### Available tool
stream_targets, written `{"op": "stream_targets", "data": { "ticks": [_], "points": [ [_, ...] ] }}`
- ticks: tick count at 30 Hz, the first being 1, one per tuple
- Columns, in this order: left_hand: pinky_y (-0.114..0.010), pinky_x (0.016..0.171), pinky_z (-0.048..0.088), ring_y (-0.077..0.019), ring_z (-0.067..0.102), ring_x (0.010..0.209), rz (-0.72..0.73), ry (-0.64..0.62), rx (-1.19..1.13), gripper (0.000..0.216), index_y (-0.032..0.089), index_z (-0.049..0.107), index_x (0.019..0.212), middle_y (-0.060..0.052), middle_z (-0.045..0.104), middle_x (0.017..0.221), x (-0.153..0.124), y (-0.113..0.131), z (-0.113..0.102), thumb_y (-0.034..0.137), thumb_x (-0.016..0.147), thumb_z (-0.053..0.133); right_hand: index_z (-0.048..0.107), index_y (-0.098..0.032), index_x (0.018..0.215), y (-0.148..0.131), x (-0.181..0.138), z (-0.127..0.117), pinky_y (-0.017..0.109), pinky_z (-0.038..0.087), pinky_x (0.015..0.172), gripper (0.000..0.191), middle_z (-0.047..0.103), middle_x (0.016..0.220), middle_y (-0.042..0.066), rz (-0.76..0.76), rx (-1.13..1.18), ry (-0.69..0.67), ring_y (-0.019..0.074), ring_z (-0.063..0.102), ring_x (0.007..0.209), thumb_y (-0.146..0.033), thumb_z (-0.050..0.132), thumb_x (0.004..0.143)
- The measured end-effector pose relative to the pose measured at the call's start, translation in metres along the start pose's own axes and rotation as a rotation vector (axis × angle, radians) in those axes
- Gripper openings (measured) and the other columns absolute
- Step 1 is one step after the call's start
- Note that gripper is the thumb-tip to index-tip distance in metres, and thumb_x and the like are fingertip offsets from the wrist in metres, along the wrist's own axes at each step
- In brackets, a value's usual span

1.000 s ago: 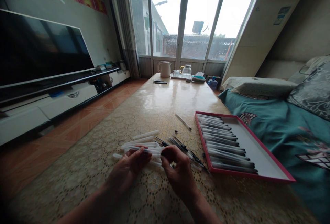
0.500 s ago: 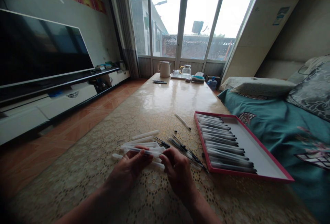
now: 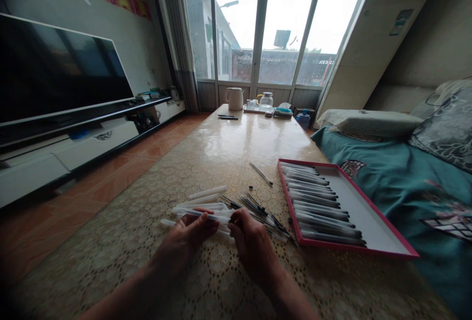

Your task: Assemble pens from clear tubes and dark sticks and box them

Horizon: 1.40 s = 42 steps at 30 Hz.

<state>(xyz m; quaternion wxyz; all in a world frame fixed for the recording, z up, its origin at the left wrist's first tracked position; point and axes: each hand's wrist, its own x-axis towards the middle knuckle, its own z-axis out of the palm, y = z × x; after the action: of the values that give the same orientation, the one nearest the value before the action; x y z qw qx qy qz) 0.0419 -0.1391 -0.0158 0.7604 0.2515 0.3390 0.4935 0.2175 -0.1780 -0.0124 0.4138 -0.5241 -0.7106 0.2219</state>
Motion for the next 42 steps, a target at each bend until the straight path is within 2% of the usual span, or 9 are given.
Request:
{"op": "stream_targets", "data": {
  "ticks": [7,13,15,19,25,30,36,40,42],
  "points": [
    [-0.026,0.067,0.057,-0.0162,0.068,0.068,-0.002,-0.057,0.003,0.025,0.012,0.068,0.079,-0.005,0.071,0.073,0.0011,-0.0018,-0.0012,0.022,0.062,0.082,0.047,-0.02,0.067,0.0068,-0.0011,0.0016,0.021,0.032,0.051,0.038,0.05,0.053,-0.003,0.017,-0.074,-0.03,0.0105,0.047,0.047,-0.038,0.031,0.097],
    [-0.026,0.068,0.057,-0.0167,0.069,0.068,0.006,0.003,0.004,0.028,0.012,0.069,0.079,-0.005,0.072,0.072,0.001,0.0006,0.0014,0.024,0.059,0.084,0.047,-0.02,0.099,0.0012,-0.001,-0.0009,0.021,0.036,0.055,0.019,0.057,0.063,-0.003,0.035,-0.108,-0.027,0.0128,0.054,0.055,-0.036,0.038,0.095],
    [-0.026,0.067,0.057,-0.0167,0.069,0.067,0.001,-0.001,0.006,0.029,0.012,0.069,0.079,-0.005,0.072,0.071,0.0009,0.0008,0.0021,0.024,0.058,0.084,0.046,-0.021,0.091,0.0034,-0.0012,0.0001,0.021,0.036,0.055,0.019,0.057,0.063,-0.003,0.022,-0.118,-0.032,0.0125,0.054,0.055,-0.035,0.035,0.095],
    [-0.026,0.065,0.057,-0.0168,0.069,0.065,-0.012,-0.027,0.001,0.028,0.011,0.068,0.078,-0.005,0.071,0.07,0.0003,0.0009,0.0031,0.022,0.057,0.085,0.044,-0.022,0.072,0.0055,-0.0012,0.0008,0.021,0.033,0.052,0.036,0.052,0.056,-0.003,0.048,-0.136,-0.051,0.0122,0.051,0.05,-0.039,0.026,0.098],
    [-0.026,0.067,0.057,-0.0169,0.069,0.067,0.006,0.02,0.004,0.031,0.012,0.069,0.079,-0.005,0.071,0.071,0.0001,0.0021,0.0021,0.024,0.056,0.085,0.043,-0.02,0.1,0.0003,-0.0012,-0.0013,0.021,0.035,0.054,0.019,0.056,0.062,-0.004,0.05,-0.105,-0.063,0.0131,0.054,0.053,-0.037,0.035,0.095],
    [-0.026,0.066,0.057,-0.0166,0.069,0.067,-0.009,-0.017,0.009,0.029,0.012,0.068,0.079,-0.005,0.071,0.071,0.0001,0.0017,0.0019,0.022,0.058,0.084,0.043,-0.022,0.074,0.0034,-0.0029,-0.0001,0.021,0.034,0.053,0.032,0.053,0.057,-0.003,0.056,-0.12,-0.063,0.0125,0.051,0.051,-0.038,0.026,0.098],
    [-0.025,0.067,0.057,-0.0158,0.068,0.067,-0.003,0.004,0.012,0.029,0.012,0.068,0.08,-0.004,0.071,0.071,-0.0002,0.0018,0.0023,0.023,0.059,0.084,0.045,-0.021,0.096,0.001,-0.0018,-0.0022,0.021,0.036,0.052,0.019,0.055,0.061,-0.004,0.035,-0.137,-0.048,0.0127,0.053,0.052,-0.036,0.035,0.095],
    [-0.026,0.067,0.056,-0.016,0.068,0.068,-0.01,-0.056,0.027,0.025,0.012,0.067,0.081,-0.005,0.071,0.071,0.0001,0.0006,0.0012,0.023,0.063,0.082,0.045,-0.022,0.075,0.0015,-0.0017,-0.0017,0.021,0.035,0.052,0.033,0.054,0.057,-0.003,0.039,-0.163,-0.049,0.0121,0.051,0.05,-0.037,0.027,0.098],
    [-0.026,0.067,0.056,-0.0163,0.068,0.068,-0.008,-0.051,0.027,0.025,0.012,0.067,0.081,-0.005,0.071,0.072,0.0001,0.0008,0.0013,0.023,0.063,0.082,0.046,-0.022,0.075,0.0008,-0.0018,-0.0017,0.021,0.035,0.052,0.034,0.054,0.056,-0.002,0.046,-0.161,-0.045,0.0125,0.052,0.051,-0.038,0.027,0.098]
  ]
}}
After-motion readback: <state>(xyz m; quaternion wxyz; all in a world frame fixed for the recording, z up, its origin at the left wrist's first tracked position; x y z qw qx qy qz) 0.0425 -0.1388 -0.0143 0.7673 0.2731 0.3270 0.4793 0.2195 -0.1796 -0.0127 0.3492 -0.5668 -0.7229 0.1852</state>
